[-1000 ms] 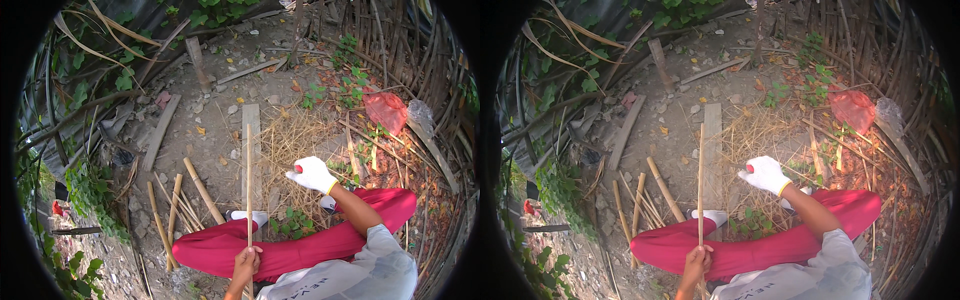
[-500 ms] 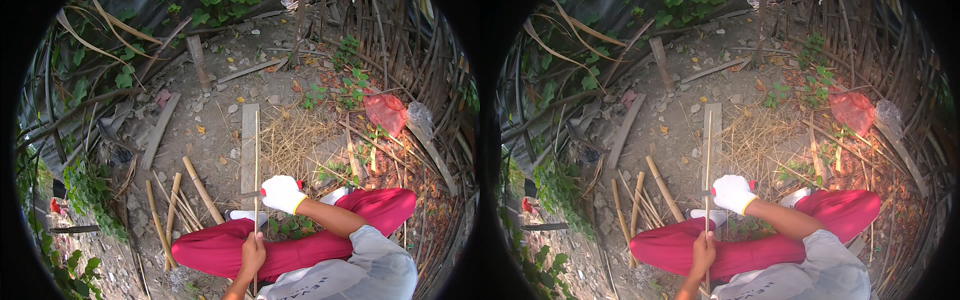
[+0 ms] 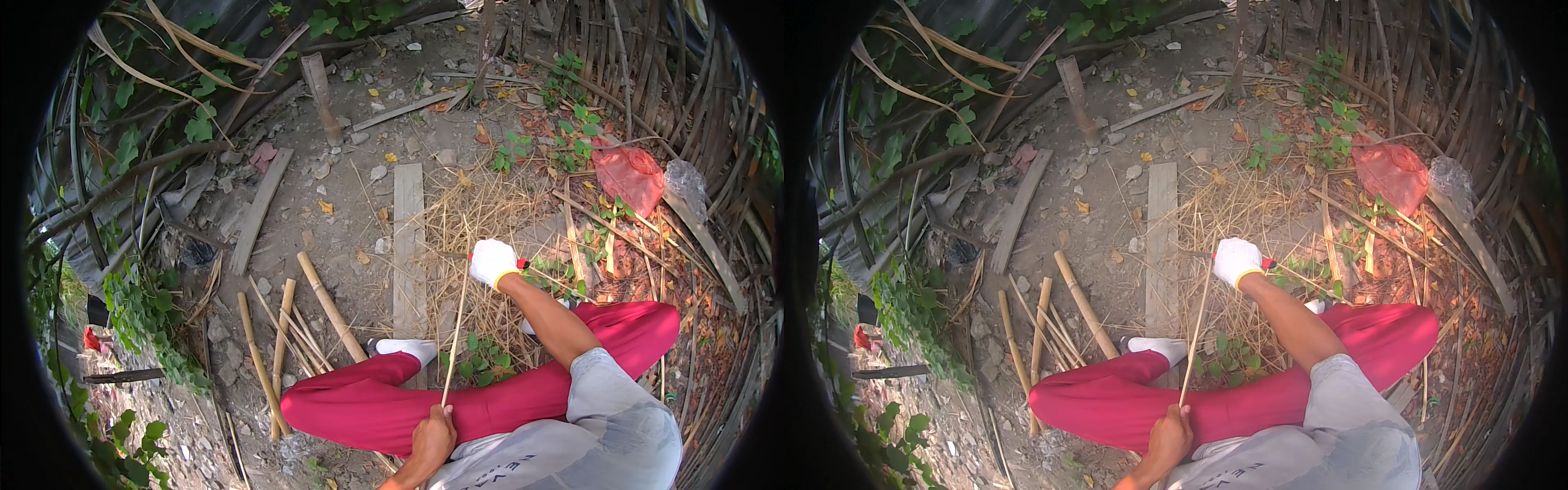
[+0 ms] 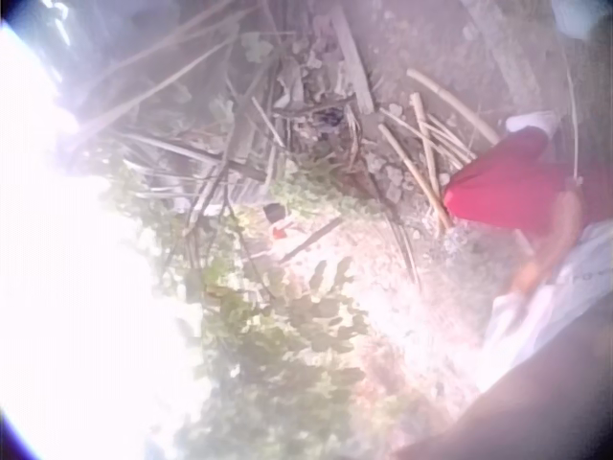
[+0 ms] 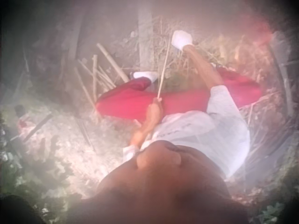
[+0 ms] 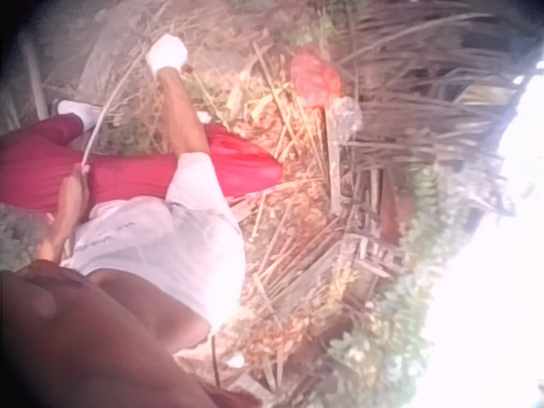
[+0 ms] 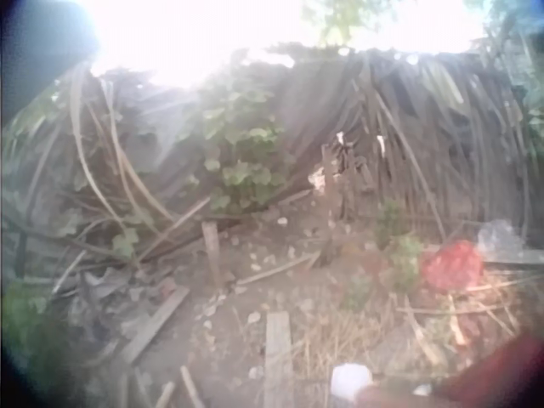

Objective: The person sits cross-legged on the ground and uses a knife to shave a long bamboo stick. They hold the stick with their left hand and scrape the surface with the knife in their right hand, removing thin strips of bamboo. The person occasionally rotates the stick to work on different sides.

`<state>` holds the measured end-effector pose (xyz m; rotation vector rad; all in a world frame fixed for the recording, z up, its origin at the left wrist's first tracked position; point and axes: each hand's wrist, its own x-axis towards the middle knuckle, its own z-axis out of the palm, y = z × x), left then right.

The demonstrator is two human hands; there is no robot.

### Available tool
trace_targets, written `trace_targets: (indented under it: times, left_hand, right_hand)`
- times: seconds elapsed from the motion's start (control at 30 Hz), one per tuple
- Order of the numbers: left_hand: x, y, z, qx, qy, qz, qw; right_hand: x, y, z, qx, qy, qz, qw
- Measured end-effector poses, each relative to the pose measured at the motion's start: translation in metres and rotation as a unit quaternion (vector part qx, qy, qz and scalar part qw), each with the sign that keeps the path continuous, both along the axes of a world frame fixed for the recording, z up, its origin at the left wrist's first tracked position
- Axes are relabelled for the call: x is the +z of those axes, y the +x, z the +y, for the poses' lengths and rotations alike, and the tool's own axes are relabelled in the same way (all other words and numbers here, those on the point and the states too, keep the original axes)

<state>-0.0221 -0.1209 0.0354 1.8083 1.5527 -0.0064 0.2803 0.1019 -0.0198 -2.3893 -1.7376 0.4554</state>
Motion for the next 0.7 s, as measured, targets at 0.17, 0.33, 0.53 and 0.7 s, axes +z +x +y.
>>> trace_targets:
  times: [0.17, 0.33, 0.53, 0.7]
  left_hand:
    - [0.004, 0.006, 0.010, 0.015, 0.029, 0.017, 0.999]
    - [0.007, 0.010, 0.022, 0.025, 0.073, -0.010, 0.997]
    - [0.007, -0.001, 0.031, 0.012, 0.127, -0.021, 0.992]
    - [0.003, -0.015, 0.034, 0.017, 0.150, -0.013, 0.988]
  right_hand:
    - [0.042, -0.042, -0.034, 0.124, 0.011, 0.017, 0.992]
    - [0.054, -0.067, -0.066, 0.172, 0.002, 0.019, 0.985]
    - [0.045, -0.080, -0.051, 0.168, 0.026, 0.015, 0.985]
    - [0.052, -0.093, -0.023, 0.157, 0.034, 0.005, 0.987]
